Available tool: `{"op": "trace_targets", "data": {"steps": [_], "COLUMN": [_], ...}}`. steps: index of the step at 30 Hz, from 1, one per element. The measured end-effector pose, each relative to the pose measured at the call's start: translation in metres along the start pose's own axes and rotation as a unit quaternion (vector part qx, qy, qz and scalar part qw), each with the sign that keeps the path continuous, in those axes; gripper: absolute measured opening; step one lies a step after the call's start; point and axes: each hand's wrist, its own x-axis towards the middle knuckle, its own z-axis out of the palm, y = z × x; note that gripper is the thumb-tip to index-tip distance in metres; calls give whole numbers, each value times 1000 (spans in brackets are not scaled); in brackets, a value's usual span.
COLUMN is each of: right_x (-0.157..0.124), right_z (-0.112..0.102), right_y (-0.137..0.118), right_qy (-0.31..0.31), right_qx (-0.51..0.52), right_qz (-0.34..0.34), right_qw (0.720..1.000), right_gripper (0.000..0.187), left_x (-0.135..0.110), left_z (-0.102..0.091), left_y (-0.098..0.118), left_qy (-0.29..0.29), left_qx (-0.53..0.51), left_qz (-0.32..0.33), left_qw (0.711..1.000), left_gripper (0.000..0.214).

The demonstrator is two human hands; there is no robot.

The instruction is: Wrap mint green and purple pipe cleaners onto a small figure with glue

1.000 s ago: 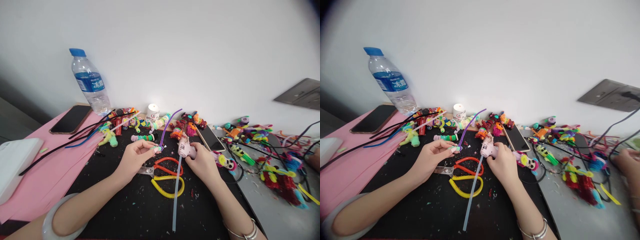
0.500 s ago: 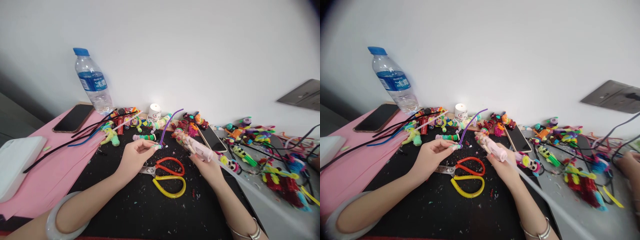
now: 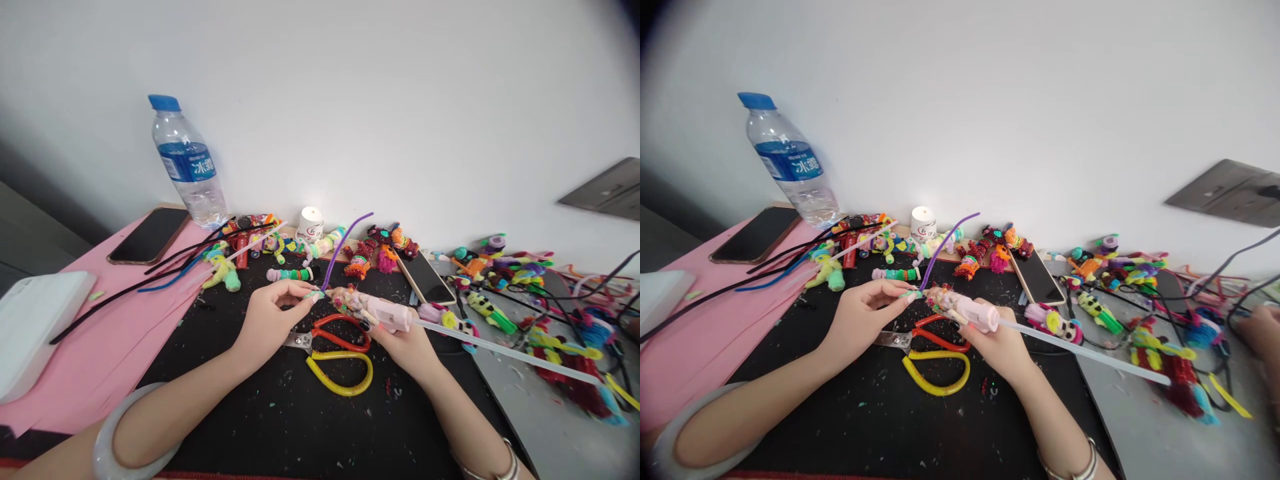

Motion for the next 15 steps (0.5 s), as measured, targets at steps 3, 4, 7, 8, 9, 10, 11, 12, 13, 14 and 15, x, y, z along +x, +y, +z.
{"op": "trace_targets", "data": {"steps": [3,4,7,8,9,10,11,12,13,14,15], "right_x": [1,1,1,1,0,0,0,0,-1,-1,-1], "right_z": [0,0,1,1,1,1,1,1,1,1,1], "right_y": [1,1,-1,-1,-2,-2,-3,-3,-3,-3,-3], "right_qy": [1,1,4,5,7,9,11,13,13,10,5], "right_qx": [-7,-8,-9,-9,-10,-11,-13,-14,-14,-12,-10], "right_qz": [-5,-5,2,7,12,18,22,26,27,27,26], "right_qw": [1000,1000,1000,1000,1000,1000,1000,999,999,1000,1000], "right_gripper": [30,30,29,29,29,28,28,27,27,27,27], "left_x": [0,-1,-1,-1,-1,-1,-1,-1,-1,-1,0], "left_z": [0,-1,-1,-1,-1,-1,-1,-1,-1,-1,-1], "left_y": [0,0,0,0,0,1,1,1,1,1,1], "left_qy": [1,1,-1,-1,0,1,4,7,10,11,12], "left_qx": [9,11,14,15,15,16,16,16,16,15,14], "left_qz": [4,5,5,5,6,6,6,4,2,-1,-5], "left_qw": [1000,1000,1000,1000,1000,1000,1000,1000,1000,1000,1000], "left_gripper": [9,10,10,11,11,11,11,11,11,11,11]}}
